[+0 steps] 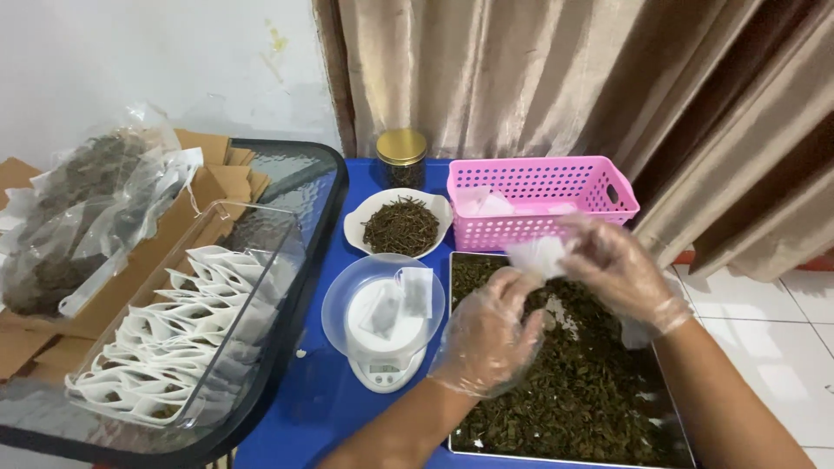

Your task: Filling small tea bags with dried tea leaves from a tray and weighing them on a scale.

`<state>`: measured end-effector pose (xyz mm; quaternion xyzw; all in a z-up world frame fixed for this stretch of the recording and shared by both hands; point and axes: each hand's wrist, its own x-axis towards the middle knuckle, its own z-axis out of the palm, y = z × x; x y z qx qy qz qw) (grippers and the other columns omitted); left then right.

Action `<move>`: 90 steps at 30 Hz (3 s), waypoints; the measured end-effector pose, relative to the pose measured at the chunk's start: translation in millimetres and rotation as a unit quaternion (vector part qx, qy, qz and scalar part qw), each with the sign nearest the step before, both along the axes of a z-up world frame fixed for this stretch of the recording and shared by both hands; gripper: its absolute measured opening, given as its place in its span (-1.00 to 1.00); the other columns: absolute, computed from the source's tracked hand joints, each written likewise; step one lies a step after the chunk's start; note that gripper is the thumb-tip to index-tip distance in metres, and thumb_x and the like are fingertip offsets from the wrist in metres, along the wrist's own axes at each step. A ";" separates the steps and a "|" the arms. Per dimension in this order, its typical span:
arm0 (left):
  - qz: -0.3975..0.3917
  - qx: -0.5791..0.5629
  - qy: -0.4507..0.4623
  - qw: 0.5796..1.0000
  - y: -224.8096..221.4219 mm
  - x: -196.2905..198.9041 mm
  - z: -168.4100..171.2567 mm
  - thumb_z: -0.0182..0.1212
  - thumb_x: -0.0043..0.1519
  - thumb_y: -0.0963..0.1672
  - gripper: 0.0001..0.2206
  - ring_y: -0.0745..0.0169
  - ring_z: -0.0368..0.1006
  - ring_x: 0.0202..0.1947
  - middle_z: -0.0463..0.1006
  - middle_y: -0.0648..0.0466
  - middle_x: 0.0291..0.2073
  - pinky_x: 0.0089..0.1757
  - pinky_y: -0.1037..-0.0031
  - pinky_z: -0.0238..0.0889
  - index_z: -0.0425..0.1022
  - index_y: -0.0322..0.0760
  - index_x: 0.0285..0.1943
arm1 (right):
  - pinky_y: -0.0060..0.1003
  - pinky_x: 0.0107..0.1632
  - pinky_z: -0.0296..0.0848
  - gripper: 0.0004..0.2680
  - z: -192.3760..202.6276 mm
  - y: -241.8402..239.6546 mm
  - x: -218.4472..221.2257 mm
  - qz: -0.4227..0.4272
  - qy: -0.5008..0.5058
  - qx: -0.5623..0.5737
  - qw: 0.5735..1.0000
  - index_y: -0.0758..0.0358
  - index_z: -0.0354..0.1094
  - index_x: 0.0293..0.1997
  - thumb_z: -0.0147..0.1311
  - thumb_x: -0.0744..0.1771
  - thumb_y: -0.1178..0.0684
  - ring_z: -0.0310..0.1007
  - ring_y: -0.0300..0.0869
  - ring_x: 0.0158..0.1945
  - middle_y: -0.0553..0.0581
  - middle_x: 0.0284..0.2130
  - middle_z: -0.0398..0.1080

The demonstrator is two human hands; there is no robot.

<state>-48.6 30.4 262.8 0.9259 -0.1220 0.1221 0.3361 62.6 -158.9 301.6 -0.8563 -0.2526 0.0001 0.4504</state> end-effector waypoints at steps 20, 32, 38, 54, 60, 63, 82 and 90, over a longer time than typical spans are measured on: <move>-0.131 -0.322 -0.125 0.929 3.7 29.8 -50.6 0.09 0.40 -0.08 -0.74 0.26 0.50 -0.44 0.66 0.00 -0.30 -0.35 0.45 0.35 0.59 -0.37 -0.05 | -0.31 0.03 0.53 -0.76 -38.4 5.5 -24.0 0.176 0.001 0.087 0.980 0.18 0.46 0.05 0.16 0.31 -0.01 0.55 -0.22 -0.02 0.08 -0.02 0.53; -0.127 -0.443 -0.101 0.881 0.3 30.4 -49.1 0.27 0.23 -0.25 -0.91 0.28 0.46 -0.38 0.58 -0.14 -0.49 -0.29 0.36 0.44 0.58 -0.51 -0.31 | -0.09 -0.19 0.58 -0.82 -14.6 10.8 -43.5 0.082 -0.065 0.022 0.994 0.20 0.51 -0.13 0.33 0.24 0.07 0.59 -0.01 -0.25 0.20 -0.34 0.51; -0.096 -0.307 -0.124 0.939 9.1 22.4 -29.1 0.26 0.27 -0.18 -0.88 -0.28 0.56 -0.31 0.59 -0.22 -0.42 -0.27 0.19 0.41 0.55 -0.40 -0.29 | -0.16 -0.31 0.55 -0.89 -4.9 11.7 -43.2 0.142 -0.055 0.029 0.988 0.17 0.52 -0.20 0.21 0.25 0.16 0.55 -0.08 -0.36 0.13 -0.42 0.52; -0.063 -0.295 -0.078 0.950 2.6 31.1 -52.9 0.12 0.27 -0.15 -0.90 -0.20 0.55 -0.29 0.60 -0.14 -0.32 -0.28 0.22 0.41 0.49 -0.29 -0.25 | -0.09 -0.19 0.56 -0.82 -42.9 3.7 -30.0 0.091 -0.061 0.054 0.992 0.23 0.49 -0.06 0.19 0.27 0.12 0.58 -0.01 -0.26 0.21 -0.36 0.52; -0.067 -0.288 -0.084 0.952 10.2 28.1 -44.3 0.09 0.25 -0.16 -0.90 -0.11 0.55 -0.33 0.58 -0.11 -0.38 -0.29 0.28 0.40 0.50 -0.26 -0.24 | -0.15 -0.29 0.54 -0.82 -19.7 7.5 -33.7 0.157 -0.126 0.057 0.978 0.26 0.46 -0.10 0.07 0.26 0.29 0.49 -0.07 -0.49 0.17 -0.58 0.44; -0.073 -0.279 -0.116 0.950 10.0 32.4 -51.8 0.08 0.28 -0.14 -0.89 -0.16 0.53 -0.24 0.56 -0.09 -0.32 -0.19 0.25 0.39 0.47 -0.25 -0.26 | -0.12 -0.33 0.54 -0.84 -13.6 10.8 -36.0 0.168 -0.127 0.040 0.977 0.25 0.47 -0.14 0.11 0.25 0.29 0.51 -0.05 -0.51 0.19 -0.55 0.48; -0.036 -0.158 -0.200 0.966 0.8 31.5 -57.9 0.16 0.26 -0.14 -0.90 -0.17 0.55 -0.27 0.55 -0.01 -0.31 -0.21 0.17 0.41 0.42 -0.16 -0.33 | -0.06 0.10 0.38 -0.84 -19.3 2.9 -34.7 0.226 -0.303 -0.272 0.885 0.12 0.49 -0.20 0.20 0.25 -0.05 0.20 0.10 0.28 0.19 0.19 0.28; -0.106 -0.166 -0.183 0.963 -5.1 16.6 -21.0 -0.04 0.26 -0.18 -0.83 0.12 0.43 -0.45 0.51 -0.01 -0.44 -0.38 0.30 0.35 0.38 -0.25 -0.41 | 0.03 0.32 0.19 -0.47 -88.9 -11.2 -5.9 0.210 -0.374 -0.342 0.836 0.06 0.12 0.40 0.10 0.24 0.00 -0.06 0.13 0.49 0.22 0.44 0.01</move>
